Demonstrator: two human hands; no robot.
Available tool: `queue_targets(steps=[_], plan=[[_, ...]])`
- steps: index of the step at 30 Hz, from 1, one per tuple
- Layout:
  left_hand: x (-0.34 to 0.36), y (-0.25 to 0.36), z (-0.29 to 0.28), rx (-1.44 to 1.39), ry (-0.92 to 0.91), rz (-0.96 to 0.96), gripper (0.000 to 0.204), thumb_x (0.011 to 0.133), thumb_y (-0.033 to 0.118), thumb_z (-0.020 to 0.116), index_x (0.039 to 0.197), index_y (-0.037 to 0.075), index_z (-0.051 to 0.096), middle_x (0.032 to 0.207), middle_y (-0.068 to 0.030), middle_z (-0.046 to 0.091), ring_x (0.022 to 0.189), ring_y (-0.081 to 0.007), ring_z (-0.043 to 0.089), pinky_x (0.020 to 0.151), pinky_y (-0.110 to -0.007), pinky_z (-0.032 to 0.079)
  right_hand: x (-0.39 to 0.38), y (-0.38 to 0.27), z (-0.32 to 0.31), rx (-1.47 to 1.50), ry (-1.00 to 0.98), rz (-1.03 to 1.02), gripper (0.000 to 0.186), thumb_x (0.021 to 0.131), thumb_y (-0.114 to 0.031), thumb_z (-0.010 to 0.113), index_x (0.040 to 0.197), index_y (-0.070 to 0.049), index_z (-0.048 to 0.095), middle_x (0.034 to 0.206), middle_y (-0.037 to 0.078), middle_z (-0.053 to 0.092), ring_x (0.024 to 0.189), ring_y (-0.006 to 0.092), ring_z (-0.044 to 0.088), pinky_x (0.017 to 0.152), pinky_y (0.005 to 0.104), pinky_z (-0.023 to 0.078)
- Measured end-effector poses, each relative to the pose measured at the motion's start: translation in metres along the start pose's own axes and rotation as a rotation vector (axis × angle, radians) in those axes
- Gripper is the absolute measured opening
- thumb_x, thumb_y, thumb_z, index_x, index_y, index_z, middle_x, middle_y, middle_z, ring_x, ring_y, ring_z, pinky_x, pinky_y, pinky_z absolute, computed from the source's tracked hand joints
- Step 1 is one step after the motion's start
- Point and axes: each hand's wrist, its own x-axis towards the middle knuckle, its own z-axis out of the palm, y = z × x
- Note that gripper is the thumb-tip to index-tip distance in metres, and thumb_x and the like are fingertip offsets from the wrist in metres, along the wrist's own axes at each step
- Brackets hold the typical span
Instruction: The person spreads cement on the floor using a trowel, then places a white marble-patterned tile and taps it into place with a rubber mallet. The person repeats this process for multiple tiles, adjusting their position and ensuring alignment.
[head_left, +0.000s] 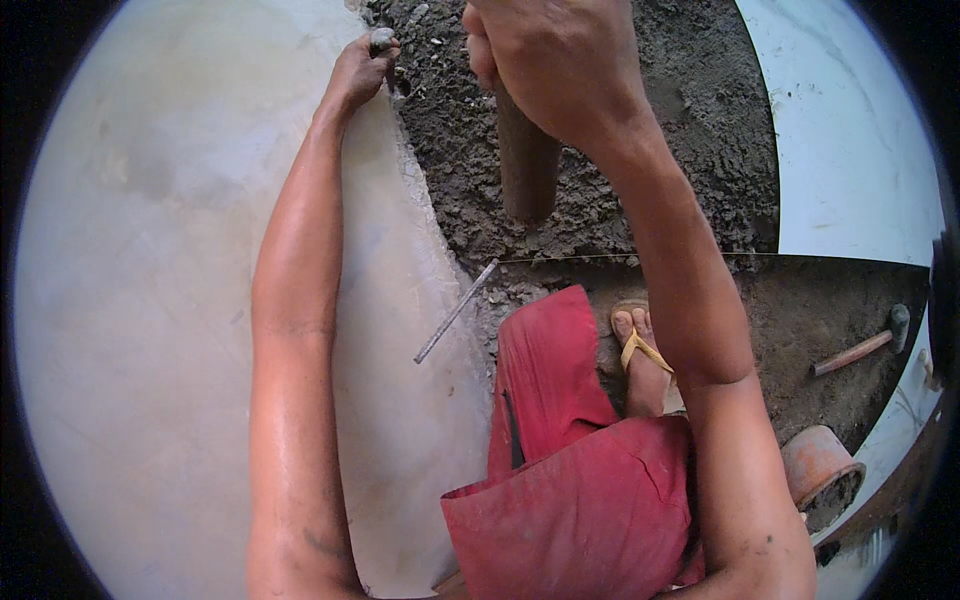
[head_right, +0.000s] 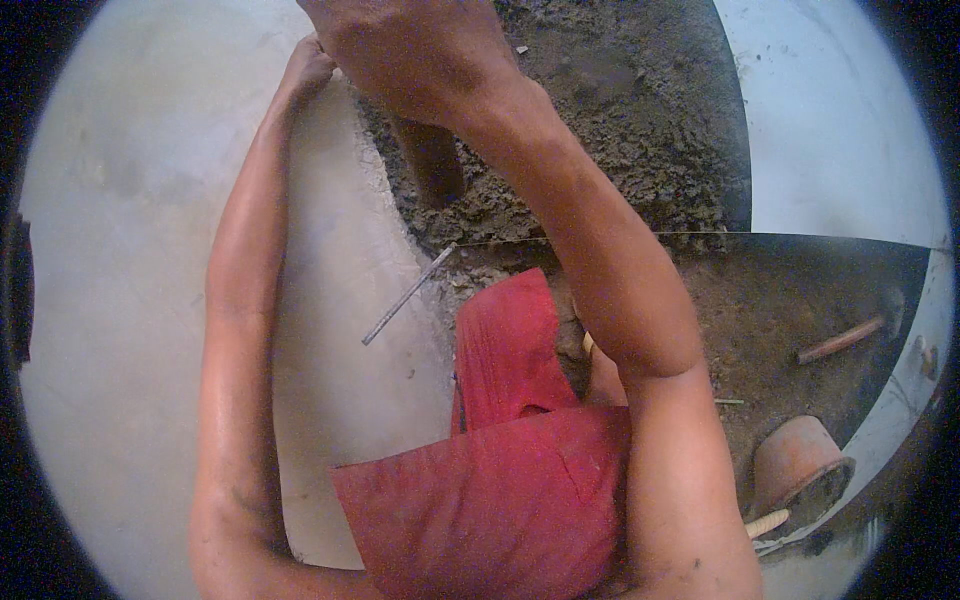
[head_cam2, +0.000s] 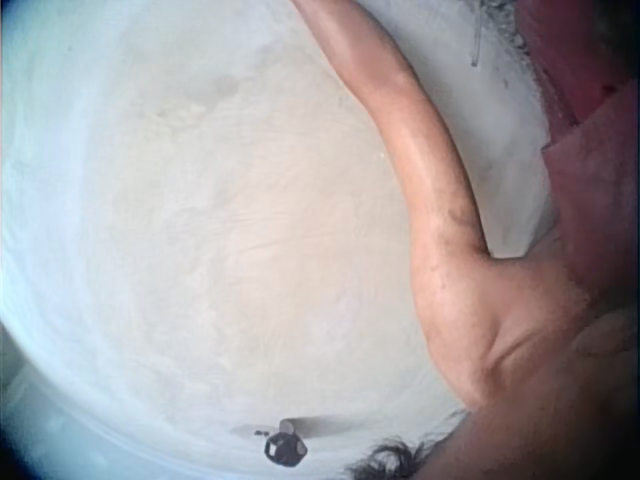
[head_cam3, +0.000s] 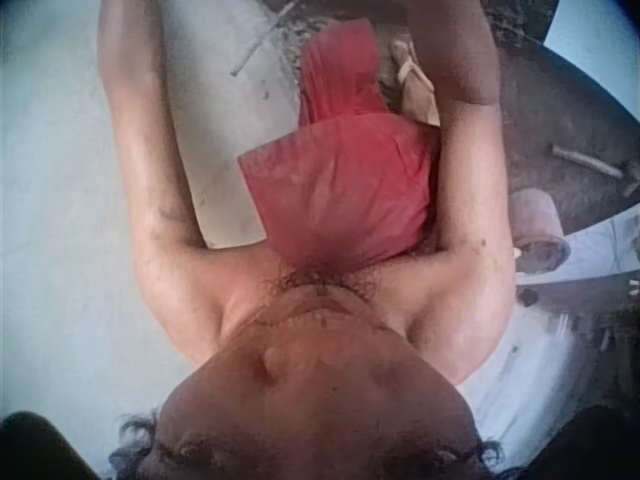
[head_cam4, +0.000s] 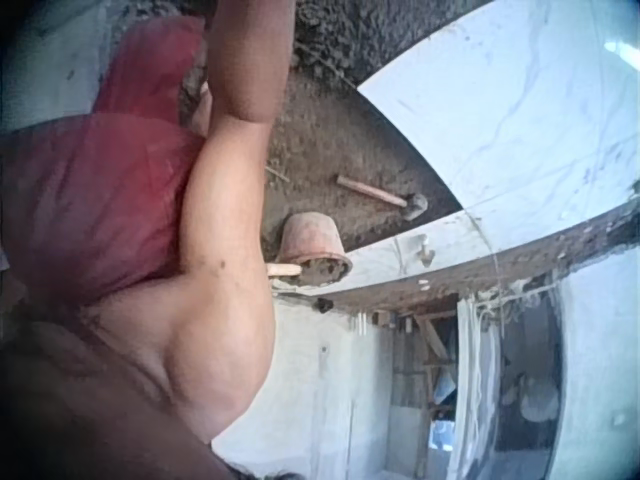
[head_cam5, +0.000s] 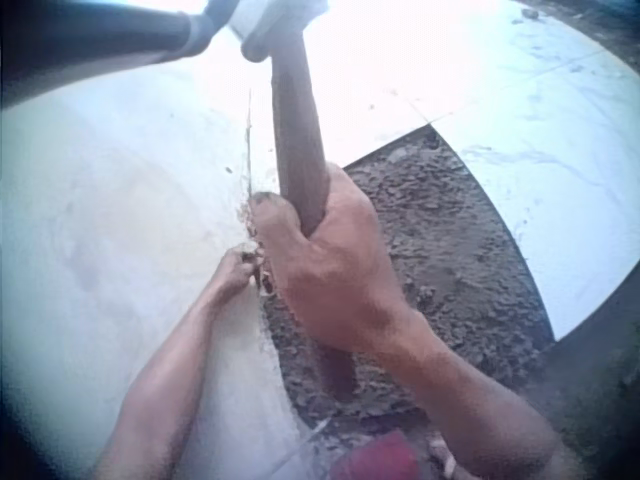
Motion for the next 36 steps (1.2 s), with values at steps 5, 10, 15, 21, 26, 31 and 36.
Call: queue_targets(steps=[5,10,15,21,26,31,36], plan=[[0.0,0.027,0.004,0.264,-0.124,0.118,0.021,0.089,0.022,0.062,0.104,0.007,0.066,0.083,-0.0053,0.066,0.077,-0.0156,0.059,0.076,-0.033,0.047,-0.006,0.028,-0.001,0.04,0.12,-0.175,0.017,0.092,-0.015,0.054,0.088,0.001,0.051,0.069,0.004,0.053,0.054,0.0078,0.052,0.042,0.0228,0.042],[-0.006,0.011,0.011,0.138,-0.07,0.098,0.023,0.088,0.021,0.064,0.106,0.008,0.067,0.085,-0.0057,0.069,0.077,-0.0161,0.061,0.076,-0.035,0.049,-0.003,0.004,0.005,0.098,0.257,-0.197,0.017,0.091,-0.017,0.055,0.081,-0.003,0.052,0.058,0.001,0.05,0.046,0.0096,0.048,0.041,0.0252,0.039],[-0.003,0.024,0.015,0.177,-0.122,0.072,0.025,0.088,0.017,0.061,0.109,0.006,0.065,0.092,-0.0096,0.069,0.086,-0.0173,0.063,0.081,-0.033,0.049,-0.079,0.133,0.027,-0.389,0.24,0.236,0.034,0.085,-0.021,0.06,0.105,0.005,0.054,0.08,0.015,0.063,0.07,0.0266,0.064,0.069,0.0378,0.051],[-0.017,-0.001,0.004,-0.027,-0.036,-0.018,0.021,0.088,0.017,0.062,0.107,0.008,0.067,0.086,-0.0099,0.069,0.082,-0.017,0.064,0.076,-0.033,0.049,-0.051,0.078,0.016,-0.32,-0.146,0.466,0.039,0.081,-0.025,0.064,0.103,0.005,0.054,0.078,0.015,0.062,0.064,0.0261,0.059,0.069,0.0394,0.05],[-0.027,0.013,0.005,0.064,0.033,0.017,0.023,0.087,0.018,0.064,0.108,0.009,0.066,0.091,-0.0092,0.07,0.083,-0.0179,0.064,0.077,-0.033,0.048,0.005,0.002,0.03,-0.22,0.169,-0.059,0.026,0.087,-0.023,0.057,0.094,0.002,0.053,0.072,0.011,0.056,0.062,0.0217,0.054,0.058,0.0324,0.045],[-0.019,0.022,0.005,0.119,0.015,0.017,0.025,0.086,0.02,0.065,0.109,0.01,0.066,0.093,-0.0123,0.07,0.084,-0.0216,0.065,0.077,-0.036,0.049,-0.034,0.089,0.031,-0.436,0.222,-0.004,0.039,0.084,-0.029,0.06,0.105,0.003,0.054,0.09,0.021,0.061,0.086,0.0333,0.059,0.075,0.0396,0.047],[-0.015,-0.017,0.017,0.175,0.056,0.076,0.025,0.087,0.018,0.063,0.111,0.01,0.066,0.093,-0.0122,0.07,0.084,-0.0218,0.065,0.078,-0.035,0.049,-0.084,0.144,0.019,-0.383,-0.183,0.631,0.048,0.082,-0.034,0.062,0.111,0.005,0.055,0.1,0.028,0.063,0.099,0.0398,0.062,0.085,0.0437,0.049]])
